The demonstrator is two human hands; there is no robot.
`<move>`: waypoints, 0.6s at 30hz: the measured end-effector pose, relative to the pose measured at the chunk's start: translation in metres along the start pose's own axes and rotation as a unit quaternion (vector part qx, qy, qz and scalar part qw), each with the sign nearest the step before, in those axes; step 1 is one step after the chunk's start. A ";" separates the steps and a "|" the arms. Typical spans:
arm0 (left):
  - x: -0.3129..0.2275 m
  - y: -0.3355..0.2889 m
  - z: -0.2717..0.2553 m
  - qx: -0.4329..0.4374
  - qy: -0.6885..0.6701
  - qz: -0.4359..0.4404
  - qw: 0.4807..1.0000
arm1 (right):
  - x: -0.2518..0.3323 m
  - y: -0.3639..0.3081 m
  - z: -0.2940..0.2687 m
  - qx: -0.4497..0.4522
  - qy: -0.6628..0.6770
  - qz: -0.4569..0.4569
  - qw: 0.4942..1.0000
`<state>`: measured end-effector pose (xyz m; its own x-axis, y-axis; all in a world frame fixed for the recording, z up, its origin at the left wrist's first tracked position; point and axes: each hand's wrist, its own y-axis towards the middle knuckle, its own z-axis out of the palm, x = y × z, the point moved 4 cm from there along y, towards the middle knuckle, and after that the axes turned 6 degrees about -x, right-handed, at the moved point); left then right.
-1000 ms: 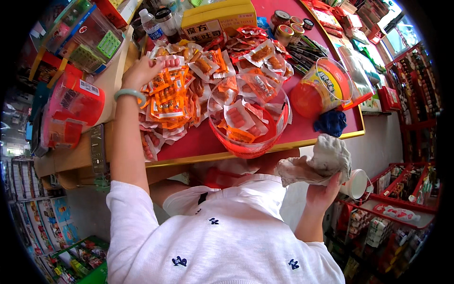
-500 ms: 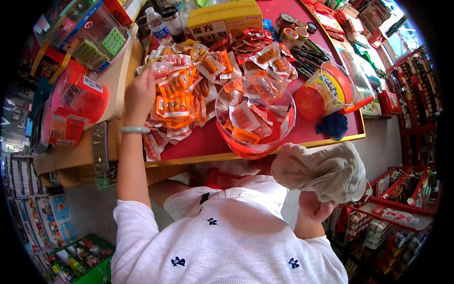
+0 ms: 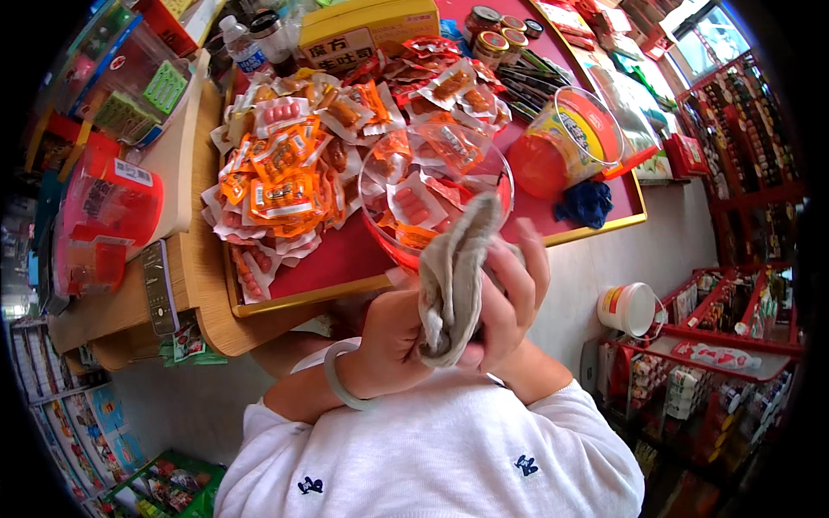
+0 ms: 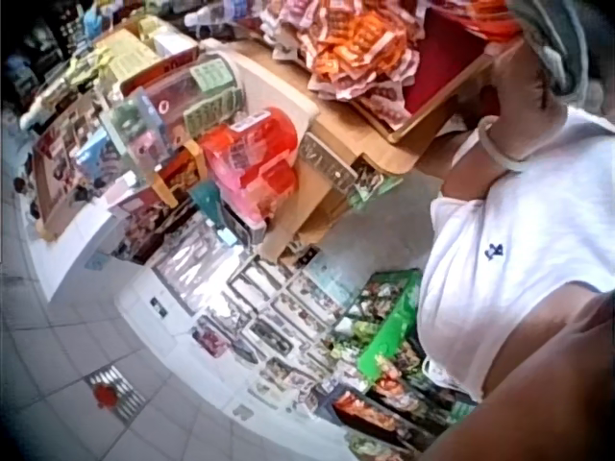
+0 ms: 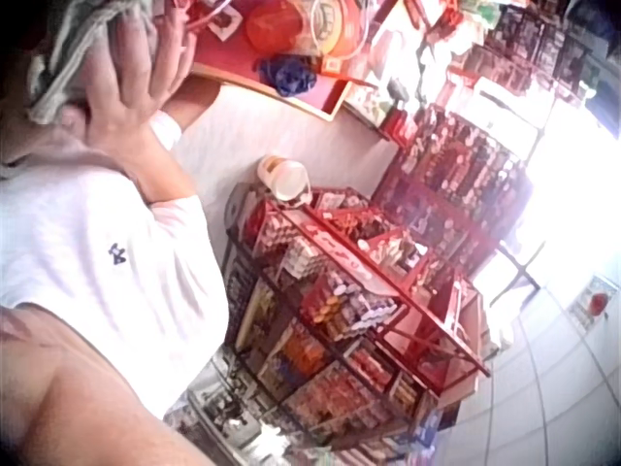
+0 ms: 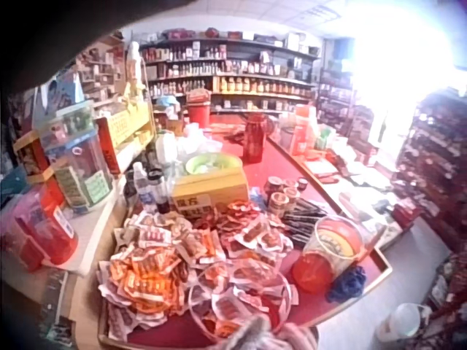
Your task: The person sits at a table in a store and sorts small, individually wrapped orange snack packets. They pick up packets from a pile on the table and place them into a clear plastic bowl, occasionally using a cloth to wipe their hands or the items.
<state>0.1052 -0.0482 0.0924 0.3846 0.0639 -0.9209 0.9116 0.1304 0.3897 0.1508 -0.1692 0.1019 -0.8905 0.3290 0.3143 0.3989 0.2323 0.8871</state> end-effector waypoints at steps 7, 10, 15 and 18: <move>0.006 -0.002 0.006 0.055 0.133 0.047 0.988 | -0.024 -0.011 -0.014 0.047 0.110 0.198 0.973; 0.002 -0.007 0.012 0.041 0.194 0.124 0.972 | -0.055 -0.018 -0.018 0.016 0.271 0.562 0.782; 0.004 -0.003 0.001 -0.119 0.285 0.127 0.943 | -0.035 -0.027 -0.013 0.116 0.629 0.509 0.576; -0.010 0.000 -0.004 -0.107 0.432 0.229 0.866 | -0.016 -0.016 -0.010 0.229 0.448 0.387 0.773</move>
<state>0.1006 -0.0444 0.1016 0.3621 0.8617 -0.3556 0.6088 0.0702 0.7902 0.1567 -0.1875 0.0861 -0.0597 -0.1862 0.9807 0.7405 0.6506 0.1686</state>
